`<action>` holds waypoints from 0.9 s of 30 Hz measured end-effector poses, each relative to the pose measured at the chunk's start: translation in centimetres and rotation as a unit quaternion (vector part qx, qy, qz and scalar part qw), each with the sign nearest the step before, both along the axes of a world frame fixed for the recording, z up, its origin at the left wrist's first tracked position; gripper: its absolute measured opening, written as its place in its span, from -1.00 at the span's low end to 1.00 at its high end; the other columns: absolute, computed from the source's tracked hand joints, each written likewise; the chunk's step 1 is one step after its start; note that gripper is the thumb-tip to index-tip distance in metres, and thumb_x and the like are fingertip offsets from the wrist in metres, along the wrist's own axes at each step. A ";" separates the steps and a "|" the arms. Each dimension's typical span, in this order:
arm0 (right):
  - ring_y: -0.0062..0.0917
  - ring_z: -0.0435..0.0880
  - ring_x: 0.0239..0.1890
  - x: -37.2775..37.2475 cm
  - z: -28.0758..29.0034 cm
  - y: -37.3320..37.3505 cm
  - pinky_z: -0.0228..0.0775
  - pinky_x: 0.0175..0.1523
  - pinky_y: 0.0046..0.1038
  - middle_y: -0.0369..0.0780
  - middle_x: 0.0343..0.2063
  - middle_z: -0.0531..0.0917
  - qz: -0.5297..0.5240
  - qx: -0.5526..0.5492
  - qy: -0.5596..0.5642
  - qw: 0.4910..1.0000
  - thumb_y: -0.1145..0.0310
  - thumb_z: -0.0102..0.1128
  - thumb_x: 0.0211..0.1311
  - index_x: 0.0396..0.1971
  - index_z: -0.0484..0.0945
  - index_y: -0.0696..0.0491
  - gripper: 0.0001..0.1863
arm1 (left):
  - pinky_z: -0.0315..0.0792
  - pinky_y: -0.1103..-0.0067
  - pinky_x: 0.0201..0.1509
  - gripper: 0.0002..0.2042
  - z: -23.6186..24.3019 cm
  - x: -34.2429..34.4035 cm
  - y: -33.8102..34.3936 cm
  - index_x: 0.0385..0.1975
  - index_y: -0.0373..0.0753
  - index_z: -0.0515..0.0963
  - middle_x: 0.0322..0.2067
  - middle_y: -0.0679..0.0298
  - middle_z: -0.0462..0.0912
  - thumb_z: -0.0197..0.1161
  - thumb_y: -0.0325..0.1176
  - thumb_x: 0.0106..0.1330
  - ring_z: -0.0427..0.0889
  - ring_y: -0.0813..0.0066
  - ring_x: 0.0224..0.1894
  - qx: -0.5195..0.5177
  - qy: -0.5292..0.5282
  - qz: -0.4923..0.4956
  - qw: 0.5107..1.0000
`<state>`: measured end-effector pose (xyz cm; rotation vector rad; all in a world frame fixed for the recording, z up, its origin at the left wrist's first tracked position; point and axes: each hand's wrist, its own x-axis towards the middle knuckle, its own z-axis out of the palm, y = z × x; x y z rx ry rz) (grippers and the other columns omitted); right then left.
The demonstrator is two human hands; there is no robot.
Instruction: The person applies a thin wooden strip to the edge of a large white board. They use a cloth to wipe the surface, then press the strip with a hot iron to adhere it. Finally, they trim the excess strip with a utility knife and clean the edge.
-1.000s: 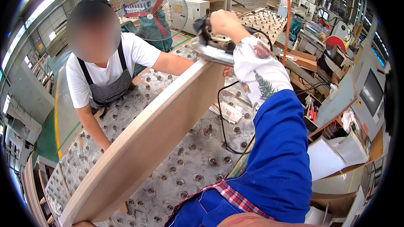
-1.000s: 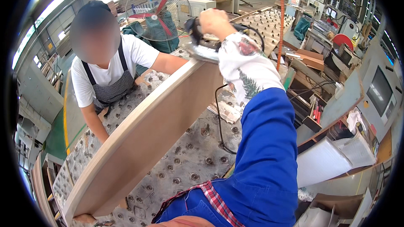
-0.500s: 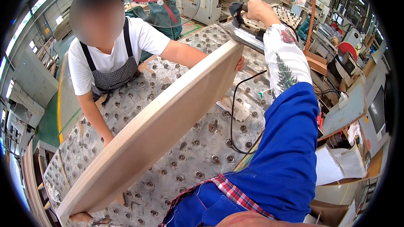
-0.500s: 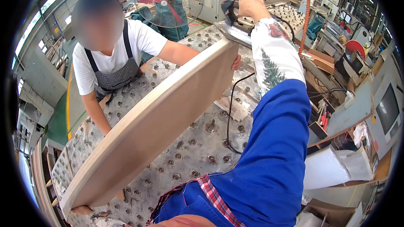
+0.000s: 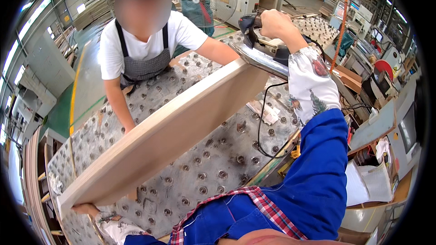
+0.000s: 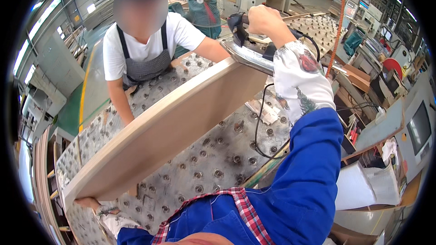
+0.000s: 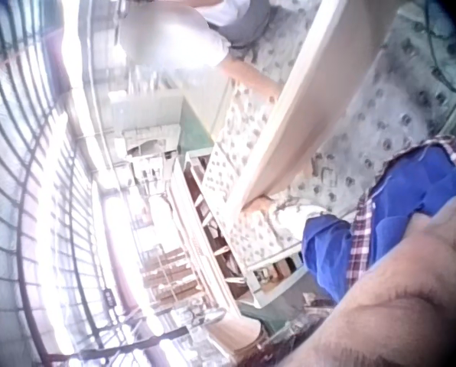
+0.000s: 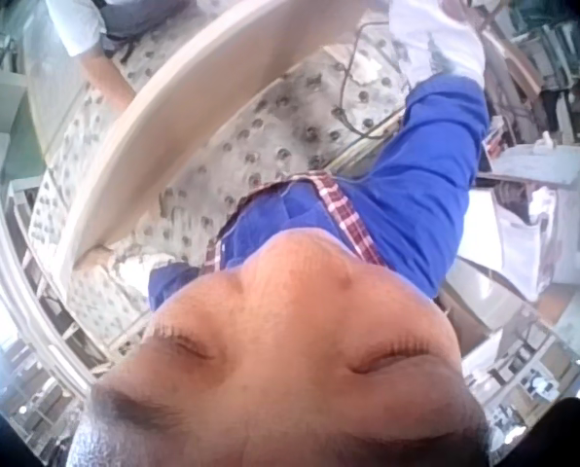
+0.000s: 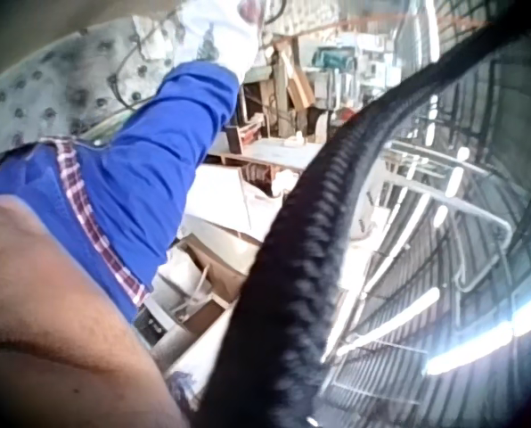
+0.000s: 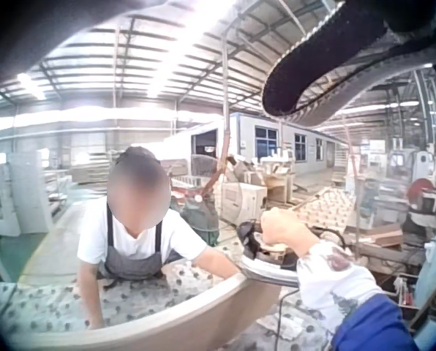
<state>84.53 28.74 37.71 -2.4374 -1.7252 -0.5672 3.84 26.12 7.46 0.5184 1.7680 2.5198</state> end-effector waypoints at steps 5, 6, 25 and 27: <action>-0.12 0.62 -0.31 -5.3 0.1 0.8 0.48 -0.21 -0.25 0.06 -0.45 0.61 0.063 0.005 -0.007 0.998 0.44 0.11 -0.26 -0.53 0.58 0.28 -0.75 | 0.36 0.35 0.06 -0.40 -0.9 -0.8 0.6 0.03 -0.50 0.32 0.00 -0.01 0.43 -0.30 0.02 0.39 0.45 0.18 -0.04 0.000 -0.011 -0.027 1.000; -0.12 0.62 -0.31 -6.3 0.1 0.9 0.48 -0.21 -0.24 0.06 -0.45 0.61 0.073 0.006 -0.004 0.997 0.44 0.11 -0.26 -0.53 0.58 0.28 -0.75 | 0.36 0.36 0.06 -0.40 -0.9 -0.5 0.7 0.03 -0.50 0.31 0.00 -0.01 0.43 -0.31 0.02 0.40 0.45 0.18 -0.05 -0.002 0.006 -0.023 1.000; -0.20 0.63 -0.42 -24.0 -1.5 1.0 0.48 -0.31 -0.28 -0.07 -0.59 0.61 0.264 0.056 -0.039 0.962 0.32 0.20 -0.28 -0.57 0.61 0.10 -0.80 | 0.31 0.44 0.03 -0.41 -1.6 0.1 0.8 -0.01 -0.49 0.36 -0.07 0.00 0.48 -0.32 0.02 0.42 0.45 0.26 -0.08 -0.053 0.099 0.019 0.994; -0.21 0.63 -0.43 -25.2 -1.5 0.9 0.48 -0.32 -0.29 -0.07 -0.58 0.62 0.274 0.057 -0.041 0.959 0.32 0.19 -0.28 -0.57 0.61 0.08 -0.79 | 0.31 0.42 0.02 -0.41 -0.8 1.0 0.6 -0.02 -0.49 0.37 -0.09 -0.01 0.49 -0.30 0.03 0.41 0.45 0.26 -0.09 -0.049 0.109 0.045 0.992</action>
